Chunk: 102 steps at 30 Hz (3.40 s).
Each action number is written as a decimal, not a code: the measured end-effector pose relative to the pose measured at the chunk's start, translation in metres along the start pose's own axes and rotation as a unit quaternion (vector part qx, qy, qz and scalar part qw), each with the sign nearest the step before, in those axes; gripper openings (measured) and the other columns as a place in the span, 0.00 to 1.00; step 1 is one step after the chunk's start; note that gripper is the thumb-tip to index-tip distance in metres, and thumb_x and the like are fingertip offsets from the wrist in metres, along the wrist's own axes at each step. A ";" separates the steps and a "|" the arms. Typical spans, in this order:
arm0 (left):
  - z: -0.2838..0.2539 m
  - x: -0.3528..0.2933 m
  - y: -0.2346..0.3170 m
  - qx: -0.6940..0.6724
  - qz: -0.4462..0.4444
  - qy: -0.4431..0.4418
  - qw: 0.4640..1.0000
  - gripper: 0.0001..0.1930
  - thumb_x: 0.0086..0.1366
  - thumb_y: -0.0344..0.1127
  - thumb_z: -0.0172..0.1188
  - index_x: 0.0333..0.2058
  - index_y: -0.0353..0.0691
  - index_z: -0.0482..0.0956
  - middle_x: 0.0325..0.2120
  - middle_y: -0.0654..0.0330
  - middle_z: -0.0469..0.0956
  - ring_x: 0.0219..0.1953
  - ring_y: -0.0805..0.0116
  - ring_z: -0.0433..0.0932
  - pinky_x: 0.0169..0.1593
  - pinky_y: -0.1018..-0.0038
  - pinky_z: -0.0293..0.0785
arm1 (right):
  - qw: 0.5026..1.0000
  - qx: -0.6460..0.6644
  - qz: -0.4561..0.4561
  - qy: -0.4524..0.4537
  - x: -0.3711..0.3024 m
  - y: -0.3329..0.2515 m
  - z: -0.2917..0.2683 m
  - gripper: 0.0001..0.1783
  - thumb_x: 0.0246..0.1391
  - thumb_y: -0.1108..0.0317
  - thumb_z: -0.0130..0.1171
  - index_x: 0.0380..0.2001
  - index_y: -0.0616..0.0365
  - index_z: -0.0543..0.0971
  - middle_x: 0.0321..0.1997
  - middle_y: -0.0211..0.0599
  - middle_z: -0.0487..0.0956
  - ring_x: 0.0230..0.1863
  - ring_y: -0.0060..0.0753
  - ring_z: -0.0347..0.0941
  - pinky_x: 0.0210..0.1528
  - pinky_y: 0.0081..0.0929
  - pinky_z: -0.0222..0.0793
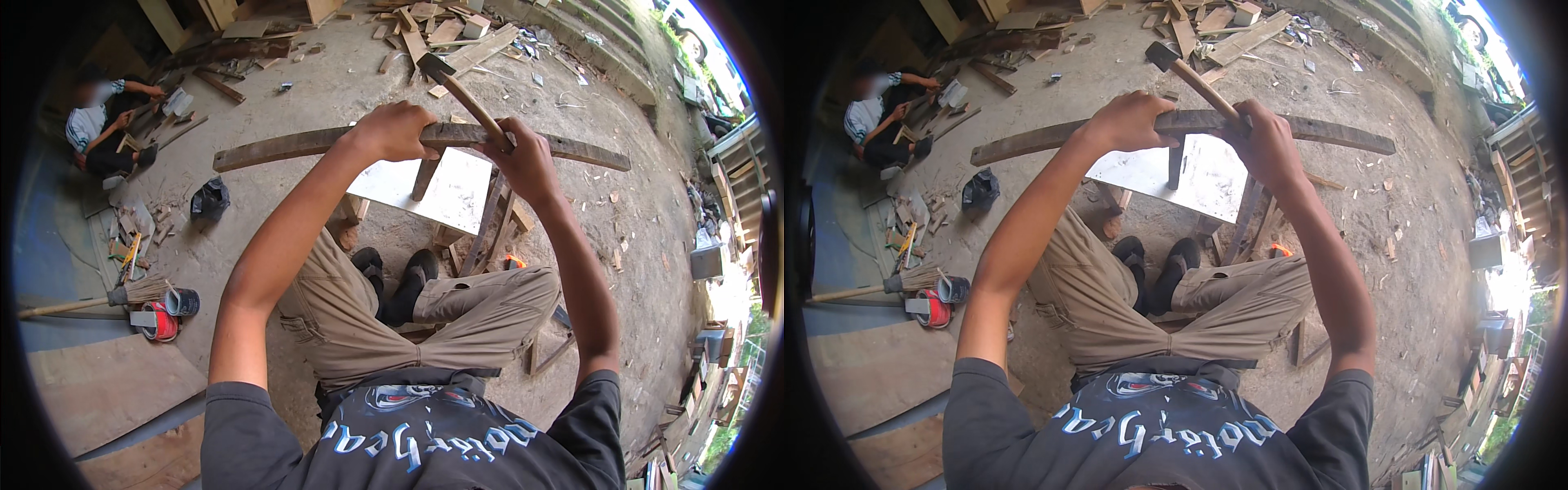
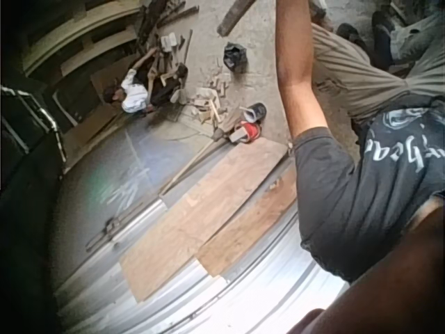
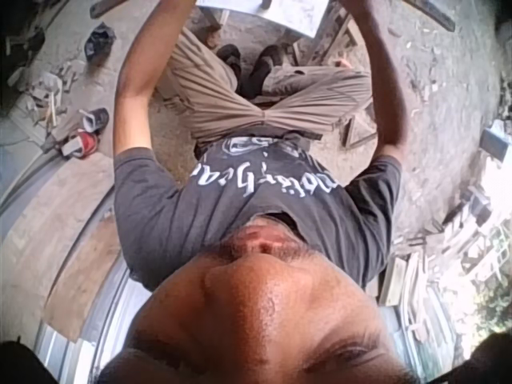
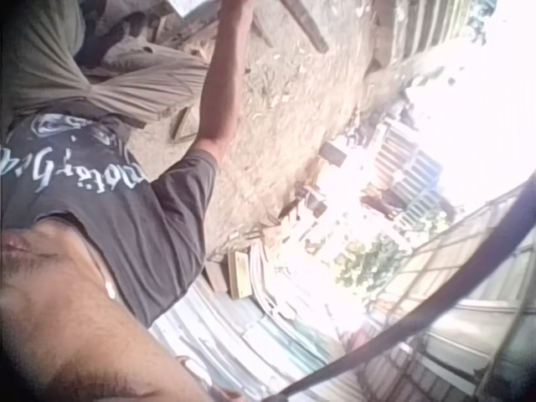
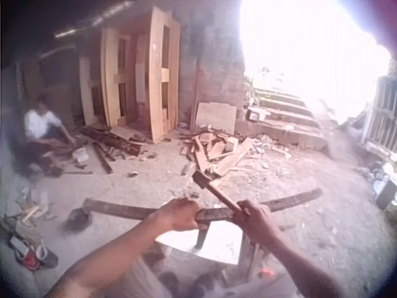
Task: The person aligns two wooden planks and secures them together by hammering nails into pre-drilled holes. They repeatedly adjust the planks and hammer the nails to ensure a firm connection.
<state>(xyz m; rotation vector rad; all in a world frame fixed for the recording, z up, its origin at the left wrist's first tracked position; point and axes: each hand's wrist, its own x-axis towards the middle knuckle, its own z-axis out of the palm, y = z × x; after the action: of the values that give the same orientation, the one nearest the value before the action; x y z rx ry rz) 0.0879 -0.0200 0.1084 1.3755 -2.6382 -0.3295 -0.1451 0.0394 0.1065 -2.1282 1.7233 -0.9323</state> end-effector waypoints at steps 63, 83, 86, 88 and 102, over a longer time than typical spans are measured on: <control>-0.008 0.005 0.014 0.111 -0.025 -0.058 0.992 0.39 0.47 0.71 0.68 0.36 0.33 0.82 0.37 0.46 0.83 0.44 0.48 0.83 0.50 0.57 0.79 | 0.998 0.044 -0.004 -0.044 -0.052 -0.026 -0.048 0.14 0.65 0.60 0.58 0.37 0.62 0.74 0.23 0.39 0.73 0.24 0.32 0.69 0.29 0.33 0.65; -0.008 0.005 0.008 0.101 -0.015 -0.057 0.993 0.36 0.50 0.67 0.69 0.37 0.33 0.82 0.36 0.47 0.84 0.43 0.49 0.84 0.48 0.58 0.80 | 0.994 0.013 -0.111 -0.016 -0.076 -0.047 -0.060 0.09 0.68 0.67 0.50 0.37 0.62 0.72 0.18 0.39 0.68 0.20 0.30 0.64 0.23 0.35 0.59; -0.010 0.003 0.011 0.106 -0.019 -0.058 0.993 0.35 0.50 0.66 0.69 0.36 0.33 0.82 0.36 0.46 0.84 0.43 0.49 0.84 0.48 0.58 0.80 | 0.994 -0.033 -0.073 -0.069 -0.077 -0.053 -0.075 0.10 0.68 0.65 0.51 0.35 0.62 0.71 0.18 0.42 0.68 0.18 0.36 0.63 0.23 0.40 0.59; -0.009 0.002 0.013 0.102 -0.029 -0.055 0.993 0.34 0.51 0.65 0.70 0.36 0.33 0.83 0.37 0.46 0.84 0.43 0.49 0.84 0.48 0.58 0.80 | 0.995 -0.020 -0.091 -0.028 -0.073 -0.067 -0.078 0.10 0.68 0.65 0.52 0.35 0.61 0.72 0.18 0.42 0.68 0.18 0.36 0.63 0.23 0.39 0.59; -0.012 0.002 0.004 0.057 -0.045 -0.050 0.996 0.38 0.54 0.60 0.69 0.58 0.45 0.74 0.44 0.53 0.83 0.50 0.55 0.80 0.55 0.60 0.76 | 0.986 0.006 -0.141 0.085 -0.019 -0.013 -0.005 0.17 0.56 0.67 0.66 0.44 0.65 0.74 0.41 0.51 0.78 0.41 0.52 0.77 0.41 0.43 0.71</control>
<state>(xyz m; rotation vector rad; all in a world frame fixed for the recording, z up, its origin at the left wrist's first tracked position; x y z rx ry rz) 0.0862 -0.0204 0.1207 1.5571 -2.7194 -0.2691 -0.1395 0.0619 0.1114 -2.3896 1.5048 -1.2265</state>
